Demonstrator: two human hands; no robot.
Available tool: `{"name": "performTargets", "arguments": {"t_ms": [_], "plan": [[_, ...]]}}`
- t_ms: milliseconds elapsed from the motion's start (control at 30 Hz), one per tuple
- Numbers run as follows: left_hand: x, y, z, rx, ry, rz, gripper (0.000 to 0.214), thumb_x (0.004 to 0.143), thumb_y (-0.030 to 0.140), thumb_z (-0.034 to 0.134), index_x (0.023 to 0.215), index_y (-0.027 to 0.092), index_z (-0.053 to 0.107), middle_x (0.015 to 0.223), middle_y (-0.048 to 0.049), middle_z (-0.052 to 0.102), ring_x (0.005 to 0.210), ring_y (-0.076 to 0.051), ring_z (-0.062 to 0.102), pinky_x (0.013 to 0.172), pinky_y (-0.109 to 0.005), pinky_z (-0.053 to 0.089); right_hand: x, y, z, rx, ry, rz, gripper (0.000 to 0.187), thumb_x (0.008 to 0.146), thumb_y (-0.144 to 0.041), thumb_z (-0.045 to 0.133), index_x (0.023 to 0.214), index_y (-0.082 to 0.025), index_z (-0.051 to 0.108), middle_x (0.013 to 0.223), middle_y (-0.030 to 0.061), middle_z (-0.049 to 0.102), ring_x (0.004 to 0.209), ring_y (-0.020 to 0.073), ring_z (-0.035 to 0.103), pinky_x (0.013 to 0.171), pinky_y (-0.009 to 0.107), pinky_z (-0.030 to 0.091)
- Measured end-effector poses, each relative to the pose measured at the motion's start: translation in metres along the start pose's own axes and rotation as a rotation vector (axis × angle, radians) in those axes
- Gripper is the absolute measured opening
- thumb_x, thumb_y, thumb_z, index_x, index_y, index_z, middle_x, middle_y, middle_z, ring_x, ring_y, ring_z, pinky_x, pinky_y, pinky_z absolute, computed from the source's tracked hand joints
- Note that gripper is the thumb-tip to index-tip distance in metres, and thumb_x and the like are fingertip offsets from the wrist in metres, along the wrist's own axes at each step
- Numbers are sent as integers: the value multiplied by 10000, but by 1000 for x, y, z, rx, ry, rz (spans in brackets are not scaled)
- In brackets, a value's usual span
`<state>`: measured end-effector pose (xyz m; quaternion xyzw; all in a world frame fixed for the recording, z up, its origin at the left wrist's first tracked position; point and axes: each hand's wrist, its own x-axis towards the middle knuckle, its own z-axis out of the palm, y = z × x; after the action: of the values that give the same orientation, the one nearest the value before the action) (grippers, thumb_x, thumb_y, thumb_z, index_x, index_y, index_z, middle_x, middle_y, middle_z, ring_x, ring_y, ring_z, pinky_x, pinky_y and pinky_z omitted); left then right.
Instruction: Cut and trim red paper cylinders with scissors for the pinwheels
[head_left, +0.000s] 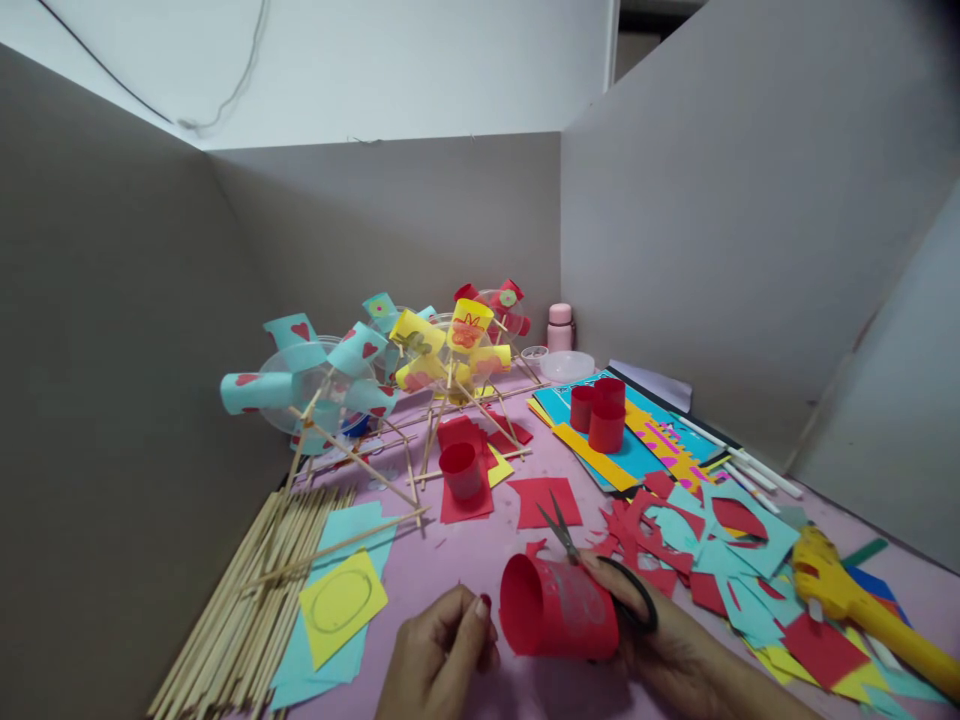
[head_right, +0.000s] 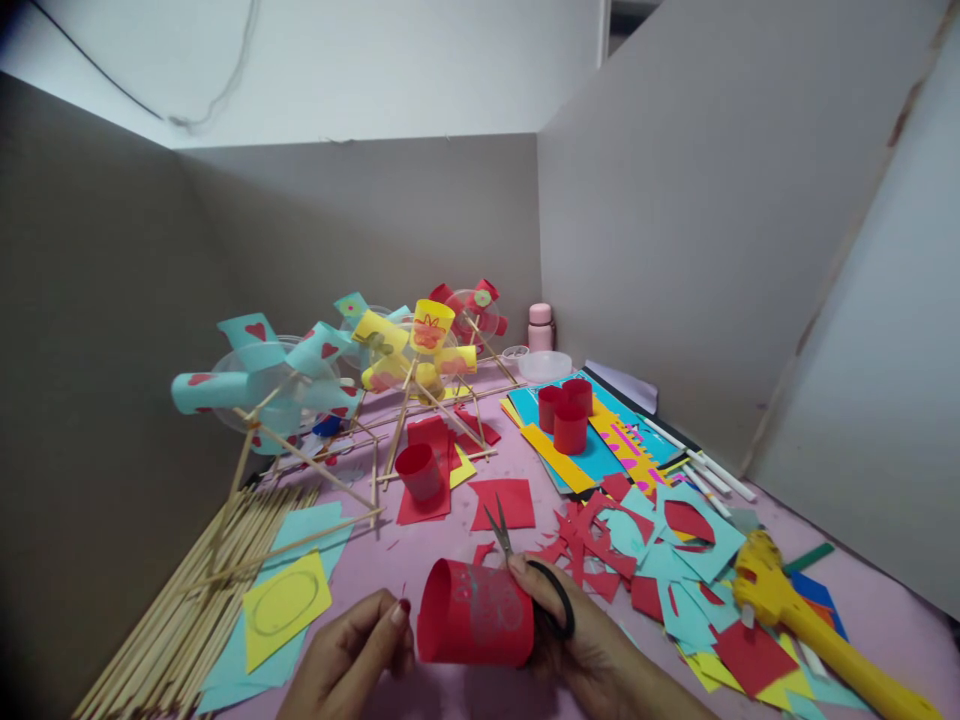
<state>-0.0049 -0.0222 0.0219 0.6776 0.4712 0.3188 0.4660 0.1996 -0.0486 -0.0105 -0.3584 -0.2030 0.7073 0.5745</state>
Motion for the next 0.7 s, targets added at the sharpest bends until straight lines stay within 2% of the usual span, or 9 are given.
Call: {"name": "performTargets", "arguments": {"t_ms": [133, 233, 333, 567, 700], "plan": [[1, -2, 1, -111, 63, -10, 405, 877, 529, 456, 666, 204, 572, 615, 20, 549, 620, -159, 484, 618, -259, 366, 2, 2, -4, 48, 53, 75, 345, 593, -454, 869, 700, -187, 679, 562, -49, 620, 486, 75, 516, 434, 166, 369], [2, -5, 6, -147, -2, -38, 408, 829, 578, 504, 695, 196, 558, 614, 28, 515, 609, -155, 457, 590, -263, 349, 2, 1, -4, -6, 32, 46, 343, 616, -444, 862, 737, -189, 668, 577, -54, 616, 482, 65, 512, 424, 154, 362], [2, -8, 10, -74, -24, -72, 381, 790, 556, 557, 668, 196, 524, 614, 27, 490, 612, -157, 437, 582, -269, 328, 2, 1, -2, -58, 50, 7, 372, 603, -452, 869, 782, -198, 665, 615, -56, 631, 468, 52, 505, 401, 144, 349], [0, -2, 5, 85, 108, -6, 371, 862, 486, 454, 612, 217, 509, 580, 37, 484, 579, -157, 432, 573, -266, 321, 4, 1, -4, -202, 169, -103, 527, 537, -550, 863, 903, -221, 675, 645, -70, 598, 504, 70, 519, 407, 154, 386], [3, -8, 2, 110, 167, 17, 375, 863, 497, 460, 612, 221, 503, 569, 38, 503, 567, -159, 456, 572, -262, 334, 7, 2, -6, -176, 131, -126, 483, 569, -547, 850, 876, -227, 660, 665, -71, 621, 477, 55, 508, 475, 170, 442]]}}
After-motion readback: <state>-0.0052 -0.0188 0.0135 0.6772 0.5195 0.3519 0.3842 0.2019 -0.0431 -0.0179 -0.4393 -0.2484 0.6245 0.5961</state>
